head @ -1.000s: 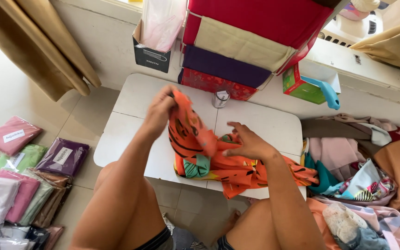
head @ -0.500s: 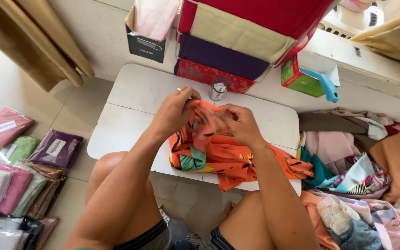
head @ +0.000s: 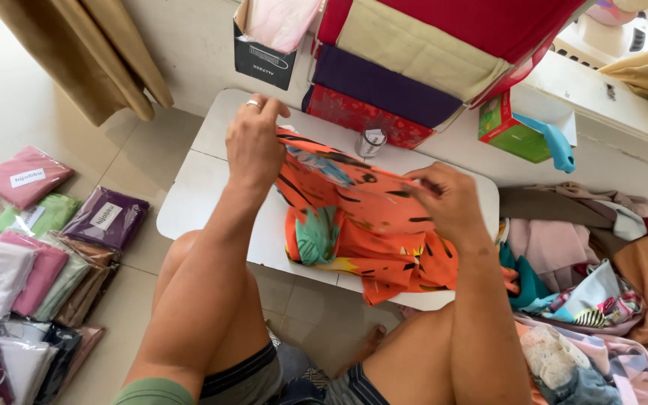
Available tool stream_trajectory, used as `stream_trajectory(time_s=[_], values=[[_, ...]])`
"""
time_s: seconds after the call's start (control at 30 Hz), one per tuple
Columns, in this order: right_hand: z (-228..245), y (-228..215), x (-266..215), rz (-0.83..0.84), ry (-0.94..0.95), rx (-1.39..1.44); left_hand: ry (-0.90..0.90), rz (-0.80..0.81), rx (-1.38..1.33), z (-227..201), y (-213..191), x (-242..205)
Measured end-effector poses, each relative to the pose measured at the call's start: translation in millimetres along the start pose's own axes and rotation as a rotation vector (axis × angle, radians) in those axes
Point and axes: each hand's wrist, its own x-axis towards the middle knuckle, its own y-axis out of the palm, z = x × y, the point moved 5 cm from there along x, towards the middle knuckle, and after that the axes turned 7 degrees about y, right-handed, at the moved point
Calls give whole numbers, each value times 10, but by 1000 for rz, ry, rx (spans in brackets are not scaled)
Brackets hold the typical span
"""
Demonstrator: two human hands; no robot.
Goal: Folding and cleaning a hijab using a lint roller on a small table
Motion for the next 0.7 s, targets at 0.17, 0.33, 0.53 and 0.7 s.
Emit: stream_trajectory(time_s=[0.17,0.33,0.53,0.7], values=[[-552,-342,-14,-301,44,-79,-54,185,1,268,115,-87],[-747,-329,5,-474,248,128,-50,379,139,350,287,-158],[-827,189,91,-164,462,-7,418,266,322,-1043,125,-462],[-450,355,232,-100,415,235,541,689,-284,-1298,1341,-1315]])
